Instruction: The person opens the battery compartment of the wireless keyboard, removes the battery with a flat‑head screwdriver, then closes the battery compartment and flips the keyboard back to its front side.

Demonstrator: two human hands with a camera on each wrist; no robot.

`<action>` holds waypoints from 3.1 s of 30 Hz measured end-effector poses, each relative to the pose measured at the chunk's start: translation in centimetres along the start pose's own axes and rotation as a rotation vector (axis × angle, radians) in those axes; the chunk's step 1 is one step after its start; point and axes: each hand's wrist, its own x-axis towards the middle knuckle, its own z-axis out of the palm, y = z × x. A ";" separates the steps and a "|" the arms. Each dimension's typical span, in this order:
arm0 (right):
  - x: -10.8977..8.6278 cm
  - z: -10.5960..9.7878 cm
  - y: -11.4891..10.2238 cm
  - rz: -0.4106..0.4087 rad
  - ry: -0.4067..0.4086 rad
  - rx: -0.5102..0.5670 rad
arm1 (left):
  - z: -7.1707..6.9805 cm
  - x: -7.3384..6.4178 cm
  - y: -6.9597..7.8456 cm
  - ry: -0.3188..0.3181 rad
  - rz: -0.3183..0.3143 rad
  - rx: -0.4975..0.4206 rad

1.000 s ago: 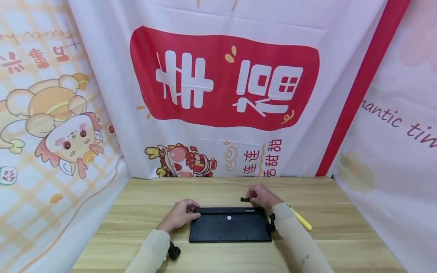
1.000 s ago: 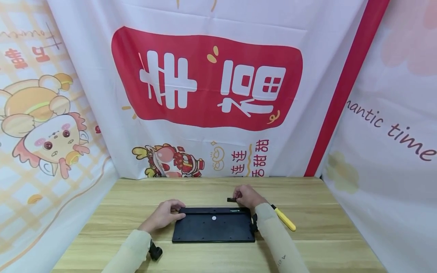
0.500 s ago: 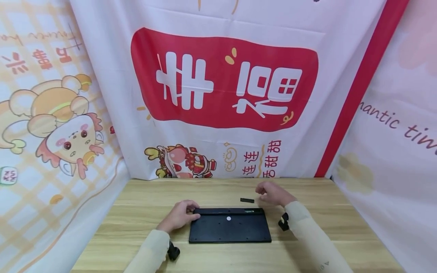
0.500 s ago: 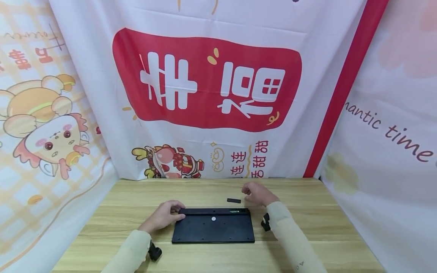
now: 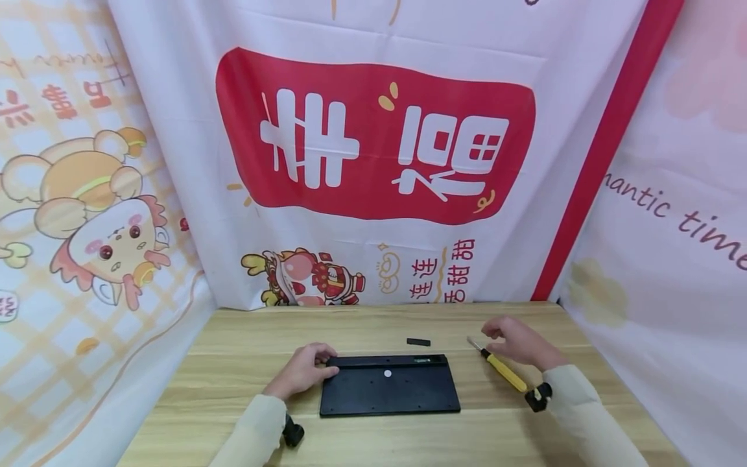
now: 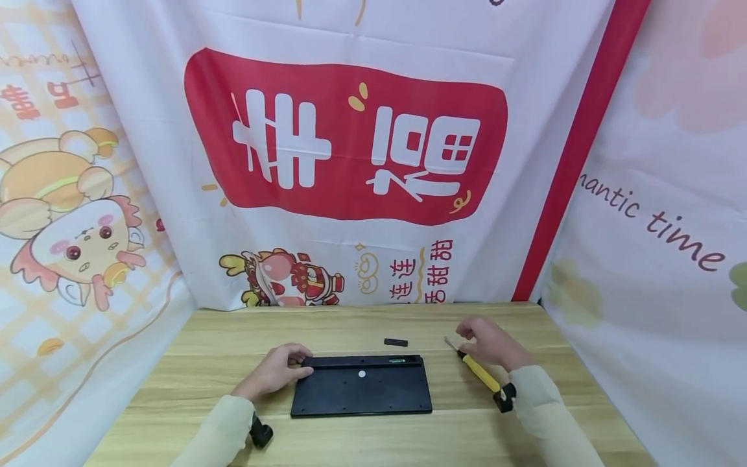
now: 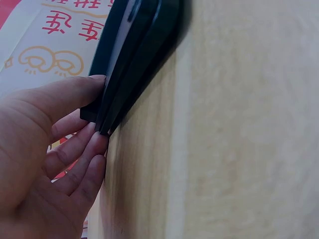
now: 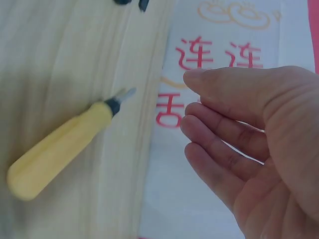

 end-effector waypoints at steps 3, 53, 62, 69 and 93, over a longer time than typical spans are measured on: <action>-1.4 0.1 1.1 0.033 0.019 0.013 | 0.1 0.0 0.0 -0.001 -0.005 -0.006; -1.7 -0.8 0.0 -0.153 0.071 0.037 | -0.1 0.1 0.1 0.014 -0.037 -0.007; -0.7 -0.2 -3.3 -0.262 0.031 -0.028 | 0.0 0.0 0.0 0.003 -0.046 0.004; 0.2 0.5 -4.9 -0.291 0.027 -0.048 | 0.0 0.1 0.0 -0.002 -0.038 -0.005; 4.1 -0.5 -13.9 0.024 -0.197 -0.247 | -0.1 -0.2 0.4 0.015 -0.063 0.006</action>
